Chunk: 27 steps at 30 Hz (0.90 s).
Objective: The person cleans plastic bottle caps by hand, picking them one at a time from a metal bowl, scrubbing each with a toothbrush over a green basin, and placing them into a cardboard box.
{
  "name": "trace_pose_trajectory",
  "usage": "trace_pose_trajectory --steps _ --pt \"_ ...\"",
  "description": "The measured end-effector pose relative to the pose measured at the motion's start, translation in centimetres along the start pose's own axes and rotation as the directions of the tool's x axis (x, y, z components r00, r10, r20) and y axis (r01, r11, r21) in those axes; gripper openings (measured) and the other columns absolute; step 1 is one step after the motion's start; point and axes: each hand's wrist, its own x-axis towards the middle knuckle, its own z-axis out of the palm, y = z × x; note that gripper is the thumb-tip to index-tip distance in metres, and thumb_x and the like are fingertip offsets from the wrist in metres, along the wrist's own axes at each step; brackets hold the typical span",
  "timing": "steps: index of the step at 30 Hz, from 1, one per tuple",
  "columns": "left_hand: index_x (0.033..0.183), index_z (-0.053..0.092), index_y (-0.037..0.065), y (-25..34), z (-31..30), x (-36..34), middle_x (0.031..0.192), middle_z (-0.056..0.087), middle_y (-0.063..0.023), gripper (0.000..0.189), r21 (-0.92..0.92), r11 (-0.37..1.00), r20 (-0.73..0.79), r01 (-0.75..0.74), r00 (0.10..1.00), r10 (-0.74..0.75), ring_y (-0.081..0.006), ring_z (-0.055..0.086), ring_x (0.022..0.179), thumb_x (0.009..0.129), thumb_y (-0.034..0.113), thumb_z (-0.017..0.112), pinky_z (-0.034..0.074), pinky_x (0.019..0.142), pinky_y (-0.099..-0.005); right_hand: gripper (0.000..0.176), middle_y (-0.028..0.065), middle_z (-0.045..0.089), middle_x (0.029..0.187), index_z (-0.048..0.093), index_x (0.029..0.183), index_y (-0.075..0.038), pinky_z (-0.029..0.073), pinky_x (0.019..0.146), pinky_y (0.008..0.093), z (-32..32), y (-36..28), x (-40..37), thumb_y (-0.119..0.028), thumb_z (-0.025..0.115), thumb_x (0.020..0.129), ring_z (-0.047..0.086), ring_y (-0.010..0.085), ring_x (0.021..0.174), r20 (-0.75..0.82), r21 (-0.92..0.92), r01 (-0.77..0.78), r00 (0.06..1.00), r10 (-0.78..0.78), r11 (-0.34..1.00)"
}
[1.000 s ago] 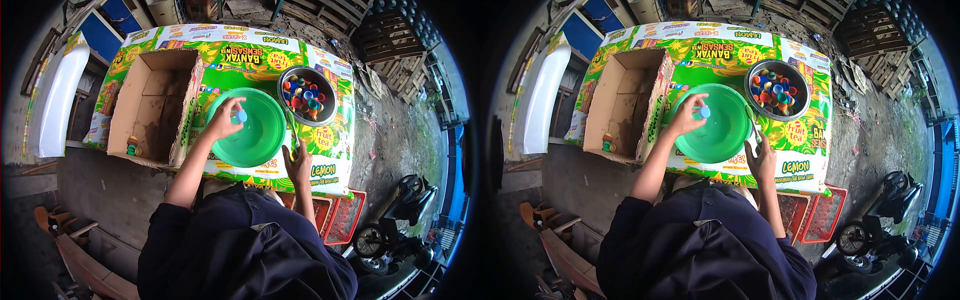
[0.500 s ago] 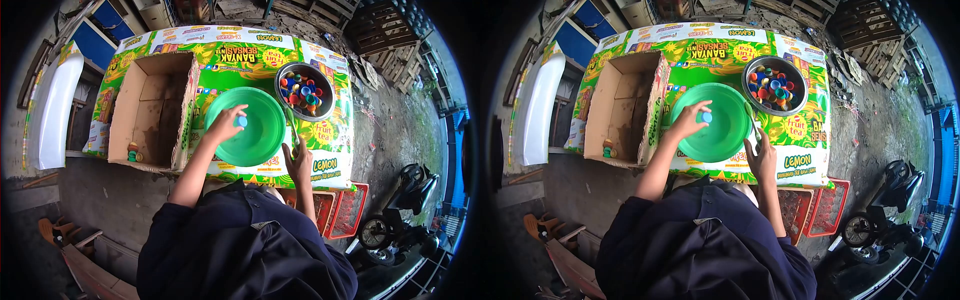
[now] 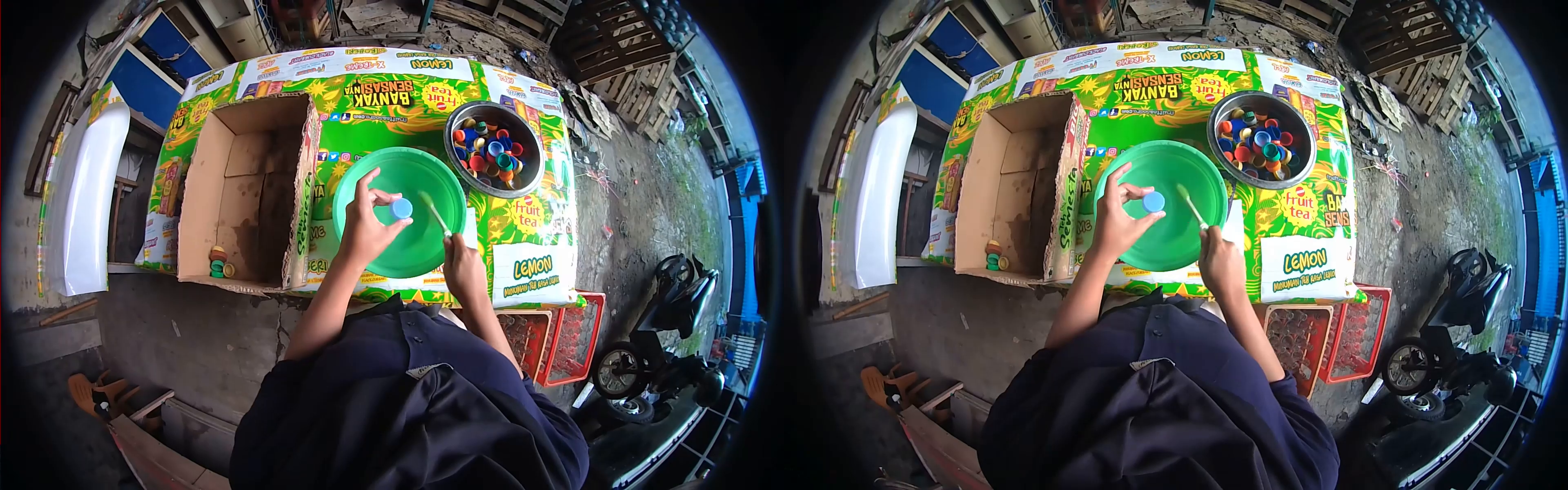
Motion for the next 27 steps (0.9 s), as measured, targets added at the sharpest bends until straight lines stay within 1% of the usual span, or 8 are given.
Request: trace_pose_trajectory --steps 5,9,12,14,18,23,26,27 --pt "0.127 0.029 -0.001 0.5 0.0 0.3 0.078 0.061 -0.0107 0.083 0.017 0.998 -0.04 -0.06 0.997 0.061 -0.0221 0.064 0.086 0.06 0.0 0.077 0.049 0.082 -0.0345 0.017 0.0224 0.052 0.054 0.042 0.085 -0.003 0.038 0.043 0.049 0.0 -1.4 -1.7 -0.019 0.044 0.092 0.053 0.0412 0.05 -0.004 0.106 0.237 0.971 -0.238 0.966" --pt "0.127 0.029 -0.001 0.4 -0.1 0.4 0.077 0.06 -0.0103 0.082 0.014 0.998 -0.042 -0.061 0.997 0.062 -0.0217 0.064 0.085 0.06 0.0 0.077 0.049 0.081 -0.0343 0.017 0.0227 0.053 0.055 0.042 0.087 -0.003 0.038 0.045 0.0501 -0.2 -0.2 -0.7 -0.019 0.045 0.091 0.053 0.043 0.052 -0.024 0.133 0.043 0.999 -0.04 0.99" --pt "0.127 0.029 -0.001 0.6 0.0 0.4 0.076 0.06 -0.0104 0.082 0.008 0.998 -0.03 -0.062 0.998 0.062 -0.0221 0.064 0.085 0.061 -0.001 0.077 0.049 0.081 -0.0342 0.018 0.0232 0.053 0.055 0.042 0.086 -0.003 0.038 0.045 0.0514 0.3 -1.0 -2.2 -0.02 0.045 0.091 0.052 0.0441 0.052 0.0 0.098 0.189 0.982 -0.19 0.977" --pt "0.127 0.028 -0.001 0.9 -0.1 0.4 0.077 0.061 -0.0108 0.082 -0.025 0.998 -0.03 -0.058 0.998 0.057 -0.0224 0.064 0.085 0.061 -0.001 0.076 0.049 0.082 -0.0341 0.017 0.0232 0.054 0.057 0.041 0.089 -0.004 0.039 0.047 0.0525 0.1 0.0 -0.8 -0.02 0.046 0.09 0.053 0.044 0.053 0.026 0.075 0.028 0.999 -0.03 0.997" --pt "0.128 0.028 -0.001 0.9 0.1 0.3 0.08 0.062 -0.012 0.083 0.017 0.999 -0.001 -0.05 0.999 0.05 -0.0226 0.063 0.087 0.06 -0.002 0.076 0.049 0.083 -0.0338 0.015 0.0222 0.054 0.057 0.042 0.089 -0.005 0.039 0.046 0.0511 -0.6 -1.2 -1.4 -0.019 0.047 0.09 0.053 0.0427 0.052 -0.006 0.093 0.196 0.98 -0.196 0.976" --pt "0.127 0.027 -0.001 1.4 0.3 0.1 0.082 0.062 -0.0123 0.083 -0.06 0.998 0.002 0.004 1.0 -0.004 -0.0223 0.063 0.088 0.06 -0.003 0.076 0.048 0.084 -0.0331 0.015 0.0216 0.054 0.057 0.042 0.09 -0.005 0.039 0.044 0.0501 -0.3 -0.2 -0.5 -0.02 0.046 0.09 0.053 0.0418 0.051 -0.072 0.088 0.092 0.994 -0.086 0.992" --pt "0.126 0.027 0.0 0.9 0.2 0.1 0.085 0.063 -0.0146 0.082 -0.018 0.999 -0.007 -0.037 0.999 0.037 -0.0247 0.063 0.086 0.059 -0.003 0.075 0.049 0.081 -0.0343 0.014 0.0219 0.054 0.057 0.042 0.09 -0.005 0.039 0.045 0.0514 0.2 -1.1 -1.5 -0.019 0.045 0.091 0.053 0.0421 0.051 0.0 0.077 0.207 0.978 -0.208 0.975" --pt "0.126 0.027 0.0 0.7 0.3 -0.2 0.084 0.063 -0.0145 0.082 -0.039 0.999 0.0 -0.014 1.0 0.014 -0.0248 0.063 0.086 0.059 -0.003 0.076 0.049 0.08 -0.0342 0.015 0.0217 0.054 0.057 0.042 0.089 -0.005 0.039 0.045 0.0512 0.3 -1.0 -0.9 -0.02 0.046 0.09 0.053 0.0422 0.051 -0.016 0.074 0.146 0.989 -0.145 0.987"
